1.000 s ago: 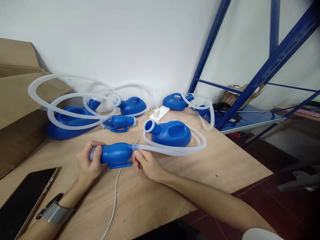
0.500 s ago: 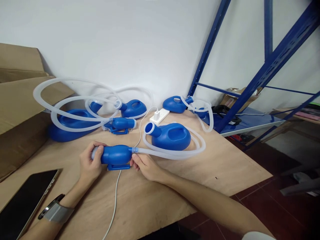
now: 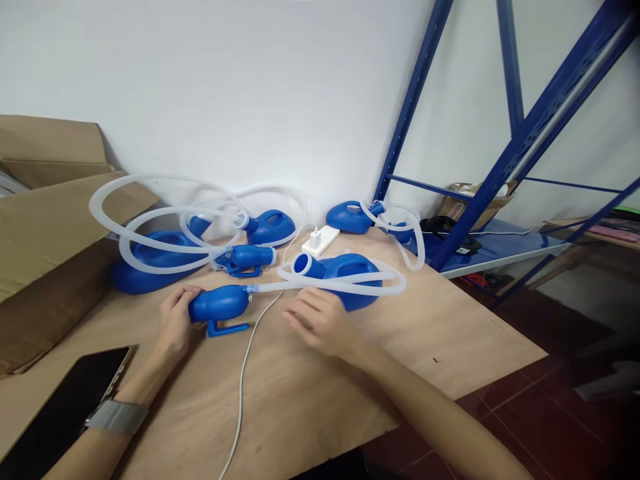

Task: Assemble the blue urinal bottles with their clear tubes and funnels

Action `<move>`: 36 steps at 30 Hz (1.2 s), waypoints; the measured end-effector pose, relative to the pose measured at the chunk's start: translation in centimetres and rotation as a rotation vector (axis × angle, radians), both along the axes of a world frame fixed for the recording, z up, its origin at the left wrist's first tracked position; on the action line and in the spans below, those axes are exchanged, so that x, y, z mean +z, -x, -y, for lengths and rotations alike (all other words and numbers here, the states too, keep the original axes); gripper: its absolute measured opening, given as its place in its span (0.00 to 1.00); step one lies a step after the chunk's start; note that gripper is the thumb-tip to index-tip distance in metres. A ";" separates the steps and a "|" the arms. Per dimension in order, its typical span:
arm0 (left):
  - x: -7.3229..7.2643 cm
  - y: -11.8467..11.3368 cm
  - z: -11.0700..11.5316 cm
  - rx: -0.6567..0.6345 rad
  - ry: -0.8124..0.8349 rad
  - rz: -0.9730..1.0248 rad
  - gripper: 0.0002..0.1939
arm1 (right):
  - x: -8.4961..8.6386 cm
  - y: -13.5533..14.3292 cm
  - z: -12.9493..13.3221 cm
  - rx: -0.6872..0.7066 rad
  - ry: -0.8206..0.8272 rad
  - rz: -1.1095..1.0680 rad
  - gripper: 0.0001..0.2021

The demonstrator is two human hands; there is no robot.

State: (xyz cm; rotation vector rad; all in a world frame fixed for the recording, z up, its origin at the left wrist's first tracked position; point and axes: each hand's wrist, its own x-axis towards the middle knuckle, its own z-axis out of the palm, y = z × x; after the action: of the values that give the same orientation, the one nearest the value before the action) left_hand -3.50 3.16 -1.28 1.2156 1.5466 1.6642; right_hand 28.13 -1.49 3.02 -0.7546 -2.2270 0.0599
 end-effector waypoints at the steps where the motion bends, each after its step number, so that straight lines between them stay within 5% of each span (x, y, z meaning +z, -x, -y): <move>1: 0.2 0.2 -0.1 -0.015 0.038 0.029 0.08 | 0.6 -1.2 0.1 -0.067 -0.117 -0.026 0.12; 4: 0.8 0.1 0.0 -0.011 0.104 0.072 0.09 | 2.3 -5.6 0.2 -0.277 -0.391 -0.194 0.07; 7: 1.5 -0.4 0.3 0.003 0.167 0.137 0.10 | 4.0 -10.4 -0.5 -0.516 -0.395 -0.272 0.08; 9: 1.7 -0.6 0.4 0.002 0.224 0.186 0.12 | 4.9 -13.1 -1.7 -0.584 -0.153 -0.268 0.15; 13: 1.6 -0.5 0.4 -0.099 0.207 0.017 0.15 | 5.4 -16.6 -4.9 -0.426 0.548 -0.129 0.26; 16: 1.1 -0.5 0.3 -0.236 0.111 -0.222 0.17 | 5.2 -17.1 -6.1 -0.354 0.657 -0.070 0.29; 23: 0.3 -1.3 0.3 -0.275 0.127 -0.354 0.21 | 5.9 -14.2 -3.9 -0.116 0.383 0.142 0.22; 27: 0.3 -1.5 0.5 -0.283 0.136 -0.380 0.21 | 7.1 -12.7 -3.6 -0.156 0.336 0.174 0.19; 30: 0.2 -1.6 0.5 -0.286 0.138 -0.384 0.20 | 8.7 -12.2 -4.6 -0.287 0.230 -0.042 0.21; 36: 0.0 -1.6 0.1 -0.298 0.153 -0.352 0.20 | 12.3 -10.3 -7.3 -0.387 -0.254 -0.590 0.27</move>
State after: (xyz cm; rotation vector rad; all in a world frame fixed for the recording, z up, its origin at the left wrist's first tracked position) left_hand -1.95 3.03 -1.25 1.6274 1.5637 1.1663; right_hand 38.39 5.77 15.29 -0.8774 -1.4752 -0.1674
